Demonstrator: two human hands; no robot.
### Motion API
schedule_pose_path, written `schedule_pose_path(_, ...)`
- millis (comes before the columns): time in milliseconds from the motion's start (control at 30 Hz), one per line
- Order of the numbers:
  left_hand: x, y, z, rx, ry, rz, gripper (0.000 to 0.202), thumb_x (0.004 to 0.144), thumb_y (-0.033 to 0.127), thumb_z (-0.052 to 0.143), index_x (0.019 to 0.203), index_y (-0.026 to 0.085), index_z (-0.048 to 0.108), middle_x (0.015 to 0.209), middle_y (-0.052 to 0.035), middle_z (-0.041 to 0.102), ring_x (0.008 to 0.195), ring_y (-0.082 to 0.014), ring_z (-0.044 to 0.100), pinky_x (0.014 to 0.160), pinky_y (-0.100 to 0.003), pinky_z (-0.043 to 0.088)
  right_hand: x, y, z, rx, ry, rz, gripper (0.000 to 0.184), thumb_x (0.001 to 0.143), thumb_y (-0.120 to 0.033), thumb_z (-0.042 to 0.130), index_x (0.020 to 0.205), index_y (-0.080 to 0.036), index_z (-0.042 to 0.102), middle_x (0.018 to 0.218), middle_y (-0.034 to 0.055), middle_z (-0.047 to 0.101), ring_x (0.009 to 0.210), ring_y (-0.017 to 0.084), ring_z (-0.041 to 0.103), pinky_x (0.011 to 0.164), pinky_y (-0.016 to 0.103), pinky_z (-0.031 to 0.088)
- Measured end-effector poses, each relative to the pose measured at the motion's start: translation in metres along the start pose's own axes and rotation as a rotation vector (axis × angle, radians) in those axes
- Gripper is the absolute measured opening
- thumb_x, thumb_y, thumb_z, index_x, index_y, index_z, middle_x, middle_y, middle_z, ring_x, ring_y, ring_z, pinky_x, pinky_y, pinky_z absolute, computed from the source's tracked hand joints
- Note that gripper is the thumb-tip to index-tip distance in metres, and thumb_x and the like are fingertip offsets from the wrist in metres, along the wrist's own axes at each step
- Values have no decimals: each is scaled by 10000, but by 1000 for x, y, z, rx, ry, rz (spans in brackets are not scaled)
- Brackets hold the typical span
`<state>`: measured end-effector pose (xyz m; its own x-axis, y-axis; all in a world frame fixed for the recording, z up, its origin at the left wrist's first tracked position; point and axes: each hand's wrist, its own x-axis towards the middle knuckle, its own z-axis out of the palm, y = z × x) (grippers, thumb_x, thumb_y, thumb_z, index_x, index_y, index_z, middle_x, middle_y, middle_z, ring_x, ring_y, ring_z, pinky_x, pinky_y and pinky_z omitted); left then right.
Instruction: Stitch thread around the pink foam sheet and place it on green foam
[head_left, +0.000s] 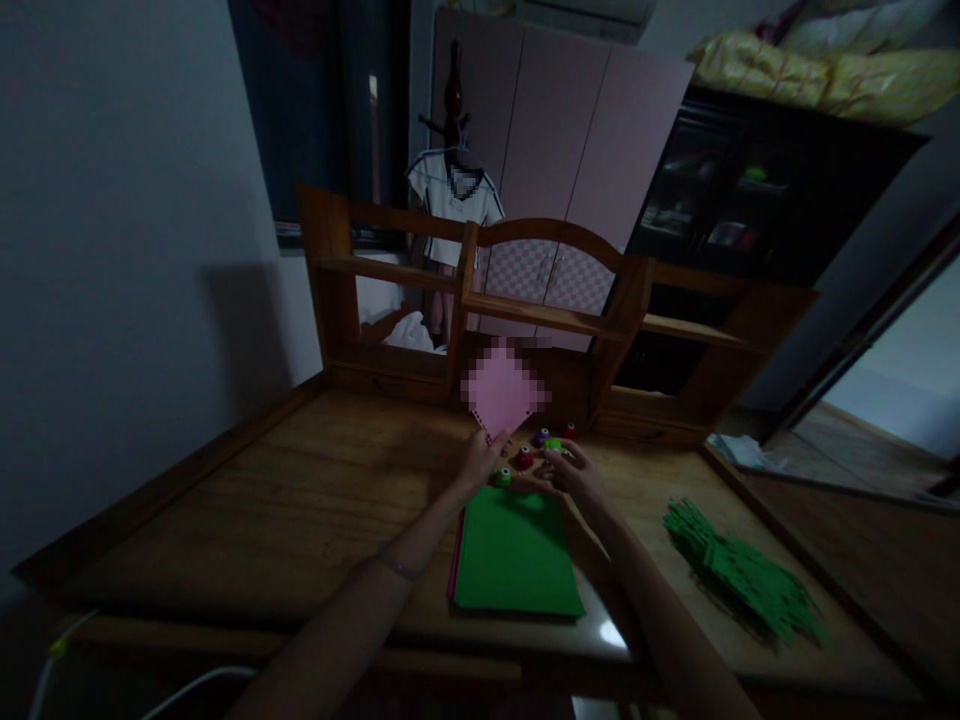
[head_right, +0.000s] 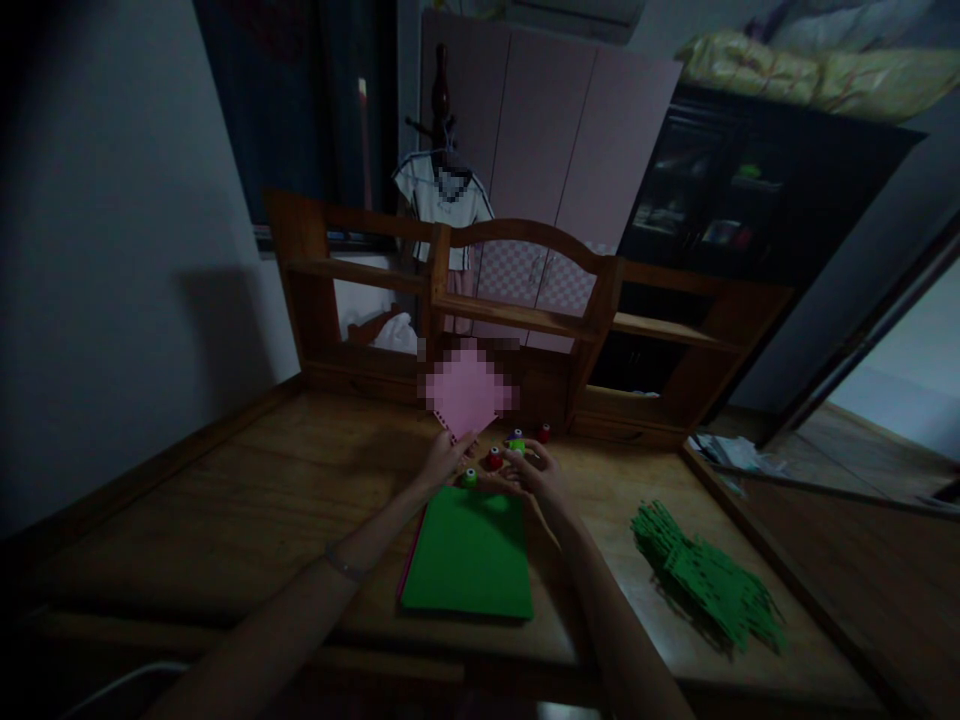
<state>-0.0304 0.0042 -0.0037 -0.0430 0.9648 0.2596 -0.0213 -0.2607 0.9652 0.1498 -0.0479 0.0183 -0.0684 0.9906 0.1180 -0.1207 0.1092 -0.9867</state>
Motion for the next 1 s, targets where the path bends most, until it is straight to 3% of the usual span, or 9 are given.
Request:
schedule_pose_path(267,1,-2,0,12,-11,1,360,738,453,595,802,101,630,686,-55,642,582,-151,588,538,-234,427,0,-1,4,-120,-64,-11,384,676,-449,721,936,-171,676,797,65,690,668,178,629,596,268,459)
schedule_pose_path(500,2,-6,0,37,8,-9,367,746,474,579,737,109,620,624,-41,622,574,-146,578,531,-228,411,-2,-1,5,-113,-31,21,336,695,-486,687,788,-164,681,716,47,663,619,157,594,567,254,425)
schedule_pose_path(700,1,-2,0,-9,13,-21,380,733,487,600,718,108,623,630,-48,630,563,-138,572,525,-220,411,5,8,-3,-139,12,111,457,688,-591,634,841,-162,678,716,57,659,564,147,563,512,251,385)
schedule_pose_path(900,-2,4,-1,-18,4,-42,376,700,477,648,751,104,655,691,-76,671,591,-149,600,537,-222,429,6,13,-6,-162,-19,59,446,753,-606,555,731,-171,649,443,-27,471,414,94,399,437,235,266)
schedule_pose_path(1000,-1,2,0,-29,-3,-8,366,692,454,664,812,108,670,771,-89,693,642,-159,619,574,-230,449,4,12,-6,-170,-15,44,463,761,-625,529,733,-177,641,429,-38,425,429,98,399,451,238,282)
